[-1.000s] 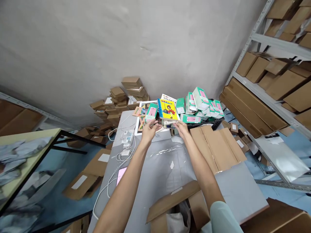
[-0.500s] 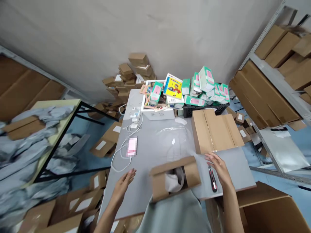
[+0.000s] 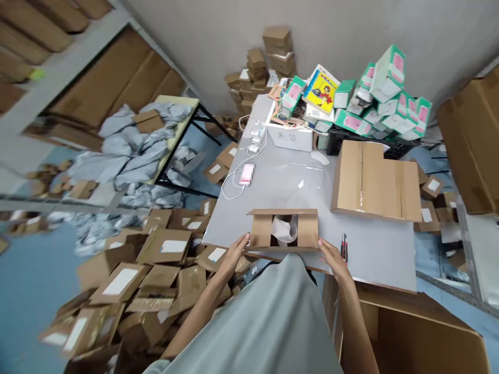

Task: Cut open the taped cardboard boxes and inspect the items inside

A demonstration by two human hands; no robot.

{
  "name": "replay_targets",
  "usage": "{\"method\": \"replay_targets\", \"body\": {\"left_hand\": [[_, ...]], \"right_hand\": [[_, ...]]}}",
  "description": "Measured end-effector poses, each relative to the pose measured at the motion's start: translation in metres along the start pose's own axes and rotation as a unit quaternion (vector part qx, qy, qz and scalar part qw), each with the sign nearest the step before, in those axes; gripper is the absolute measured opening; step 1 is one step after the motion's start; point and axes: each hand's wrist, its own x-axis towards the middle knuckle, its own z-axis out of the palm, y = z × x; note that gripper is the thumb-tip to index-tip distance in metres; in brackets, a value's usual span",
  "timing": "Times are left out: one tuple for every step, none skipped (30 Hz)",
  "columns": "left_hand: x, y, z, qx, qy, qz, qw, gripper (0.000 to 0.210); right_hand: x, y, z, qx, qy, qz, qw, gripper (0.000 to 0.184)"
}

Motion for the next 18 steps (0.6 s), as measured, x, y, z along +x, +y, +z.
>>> {"method": "replay_targets", "body": {"left_hand": [[-0.011,-0.007,-0.007,-0.008,0.018,-0.006,1.0,0.067],[-0.024,-0.013,-0.015,-0.022,0.036,-0.016,0.999,0.065],[-0.036,-0.02,-0.023,-0.04,0.054,-0.023,0.997,0.063],[-0.049,-0.026,-0.031,-0.06,0.072,-0.024,0.995,0.062],[-0.063,-0.033,-0.038,-0.081,0.088,-0.02,0.993,0.061],[-0.076,-0.039,-0.044,-0.1,0.102,-0.014,0.99,0.061],[-0.089,-0.045,-0.05,-0.116,0.113,-0.009,0.987,0.063],[-0.101,-0.052,-0.055,-0.126,0.123,-0.004,0.984,0.065],[-0.113,-0.059,-0.059,-0.135,0.132,-0.001,0.982,0.068],[-0.124,-0.066,-0.064,-0.143,0.141,0.003,0.98,0.071],[-0.135,-0.074,-0.069,-0.154,0.15,0.008,0.977,0.073],[-0.145,-0.084,-0.074,-0.17,0.159,0.014,0.973,0.076],[-0.154,-0.094,-0.08,-0.189,0.169,0.02,0.967,0.078],[-0.163,-0.106,-0.086,-0.211,0.18,0.028,0.96,0.079],[-0.171,-0.119,-0.093,-0.232,0.194,0.037,0.952,0.079],[-0.181,-0.133,-0.101,-0.252,0.211,0.046,0.943,0.078],[-0.19,-0.148,-0.108,-0.268,0.229,0.054,0.934,0.076],[-0.201,-0.163,-0.116,-0.283,0.25,0.059,0.924,0.073]], "right_hand": [[-0.003,0.0,0.004,-0.011,-0.021,-0.007,1.0,0.086],[-0.006,0.001,0.009,-0.022,-0.042,-0.014,0.999,0.084],[-0.01,0.001,0.015,-0.032,-0.062,-0.021,0.997,0.082],[-0.015,0.002,0.022,-0.041,-0.078,-0.027,0.996,0.082],[-0.02,0.003,0.029,-0.048,-0.089,-0.031,0.994,0.083],[-0.026,0.004,0.038,-0.055,-0.096,-0.032,0.993,0.086],[-0.033,0.005,0.046,-0.061,-0.1,-0.033,0.993,0.089],[-0.04,0.006,0.054,-0.067,-0.105,-0.034,0.992,0.091],[-0.047,0.008,0.062,-0.074,-0.112,-0.037,0.99,0.091],[-0.055,0.009,0.07,-0.085,-0.122,-0.042,0.988,0.089],[-0.063,0.01,0.078,-0.099,-0.134,-0.049,0.985,0.088],[-0.07,0.011,0.087,-0.115,-0.145,-0.058,0.981,0.087],[-0.078,0.012,0.097,-0.132,-0.154,-0.07,0.977,0.087],[-0.085,0.013,0.108,-0.15,-0.163,-0.081,0.972,0.088],[-0.092,0.014,0.12,-0.169,-0.172,-0.092,0.966,0.089],[-0.098,0.017,0.133,-0.19,-0.18,-0.099,0.96,0.09],[-0.104,0.02,0.147,-0.214,-0.189,-0.103,0.953,0.089],[-0.11,0.025,0.162,-0.242,-0.196,-0.106,0.944,0.086]]}}
